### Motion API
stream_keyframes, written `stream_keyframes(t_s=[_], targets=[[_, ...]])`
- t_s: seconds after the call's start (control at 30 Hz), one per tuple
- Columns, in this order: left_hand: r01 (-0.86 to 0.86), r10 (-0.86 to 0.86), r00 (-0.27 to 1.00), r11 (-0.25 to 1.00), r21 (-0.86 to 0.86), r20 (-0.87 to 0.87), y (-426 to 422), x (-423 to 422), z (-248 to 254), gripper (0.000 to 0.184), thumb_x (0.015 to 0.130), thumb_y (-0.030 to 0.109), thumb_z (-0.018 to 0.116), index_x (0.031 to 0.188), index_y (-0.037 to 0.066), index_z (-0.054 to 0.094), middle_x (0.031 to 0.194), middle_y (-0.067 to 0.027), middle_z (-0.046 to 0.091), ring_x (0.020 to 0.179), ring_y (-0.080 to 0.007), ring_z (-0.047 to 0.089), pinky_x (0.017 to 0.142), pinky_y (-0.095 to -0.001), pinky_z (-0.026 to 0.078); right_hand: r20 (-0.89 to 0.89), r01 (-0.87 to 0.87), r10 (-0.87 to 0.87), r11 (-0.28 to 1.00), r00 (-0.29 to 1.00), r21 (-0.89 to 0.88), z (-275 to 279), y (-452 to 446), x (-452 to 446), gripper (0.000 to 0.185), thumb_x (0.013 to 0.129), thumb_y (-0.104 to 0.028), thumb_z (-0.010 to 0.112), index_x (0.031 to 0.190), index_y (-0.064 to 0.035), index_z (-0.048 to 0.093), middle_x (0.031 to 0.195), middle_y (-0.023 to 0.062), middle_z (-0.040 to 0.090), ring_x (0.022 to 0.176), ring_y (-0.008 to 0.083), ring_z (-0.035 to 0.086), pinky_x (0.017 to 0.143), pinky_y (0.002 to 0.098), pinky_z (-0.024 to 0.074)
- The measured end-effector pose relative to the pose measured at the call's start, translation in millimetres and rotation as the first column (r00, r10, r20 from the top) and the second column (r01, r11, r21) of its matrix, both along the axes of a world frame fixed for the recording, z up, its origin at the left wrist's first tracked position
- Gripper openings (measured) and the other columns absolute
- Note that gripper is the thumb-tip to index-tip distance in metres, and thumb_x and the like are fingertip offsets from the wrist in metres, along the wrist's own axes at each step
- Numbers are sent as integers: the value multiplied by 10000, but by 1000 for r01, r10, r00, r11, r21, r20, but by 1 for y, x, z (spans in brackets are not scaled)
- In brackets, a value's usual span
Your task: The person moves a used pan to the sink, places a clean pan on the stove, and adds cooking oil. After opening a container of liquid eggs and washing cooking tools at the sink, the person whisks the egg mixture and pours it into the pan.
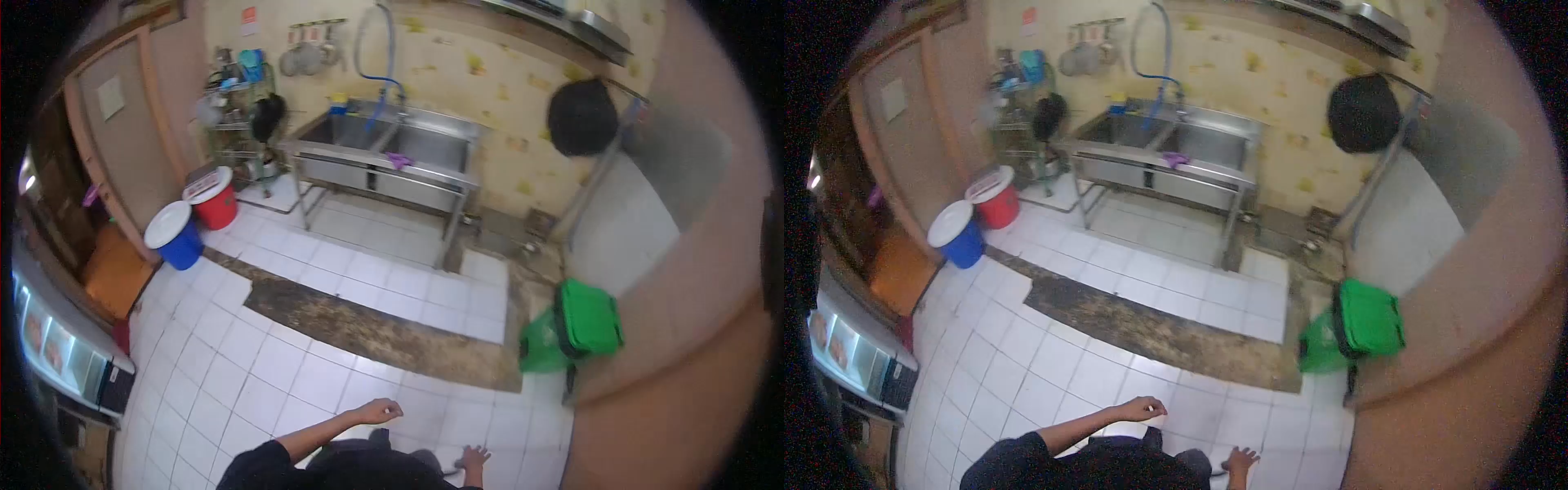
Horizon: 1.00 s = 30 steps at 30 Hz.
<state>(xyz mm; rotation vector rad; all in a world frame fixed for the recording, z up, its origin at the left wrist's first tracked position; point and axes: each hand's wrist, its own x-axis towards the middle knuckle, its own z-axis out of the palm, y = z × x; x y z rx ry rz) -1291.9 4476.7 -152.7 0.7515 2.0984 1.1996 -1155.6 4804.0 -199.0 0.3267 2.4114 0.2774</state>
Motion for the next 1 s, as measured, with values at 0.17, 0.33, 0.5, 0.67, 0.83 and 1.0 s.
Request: stream_keyframes(t_s=[0.17,0.33,0.5,0.67,0.83,1.0], targets=[[-468,460,883,876,116,94,-111,-131,18,270,887,288,503,1001,79,630,979,-85,633,880,-212,597,735,-336,483,232,527,-486,655,843,-542,-57,21,-122,462,747,-387,580,1109,-105,524,1103,177,530,1059,327,465,909,439,360],[-746,718,663,657,108,212,-213,-280,-32,342,919,313,473,1014,17,615,978,-89,647,892,-179,609,755,-300,480,258,592,-541,642,800,-488,-86,-13,-316,330,770,-331,560,976,-74,572,968,165,577,923,314,520,806,426,406],[-656,723,672,483,-579,-158,-312,-356,-122,412,833,400,466,962,41,623,964,-182,626,947,-363,576,850,-425,447,70,409,-491,630,869,-660,-137,-67,-559,252,792,-276,541,843,-43,621,833,152,623,787,300,574,704,413,453],[-661,776,615,604,-446,139,-369,-386,-82,332,825,358,501,885,70,655,936,-174,635,922,-329,592,838,-397,459,-396,-280,-423,310,815,-908,27,-268,-894,335,837,-287,547,663,-2,572,543,68,517,532,117,483,502,309,388],[-921,953,279,230,-314,-121,-423,-480,-93,226,821,246,552,900,66,661,731,-119,651,682,-234,636,633,-334,488,-465,-477,-318,43,826,-878,154,-452,-1132,249,866,-177,493,696,-16,576,550,33,541,486,107,501,466,263,390],[-998,995,-22,-16,63,-94,-469,-697,-17,252,873,239,534,857,1,613,641,-50,591,622,-106,563,573,-263,458,8,-73,-418,-177,909,-982,129,-539,-1305,159,855,-108,473,834,-7,594,683,91,617,548,139,581,509,237,469]])
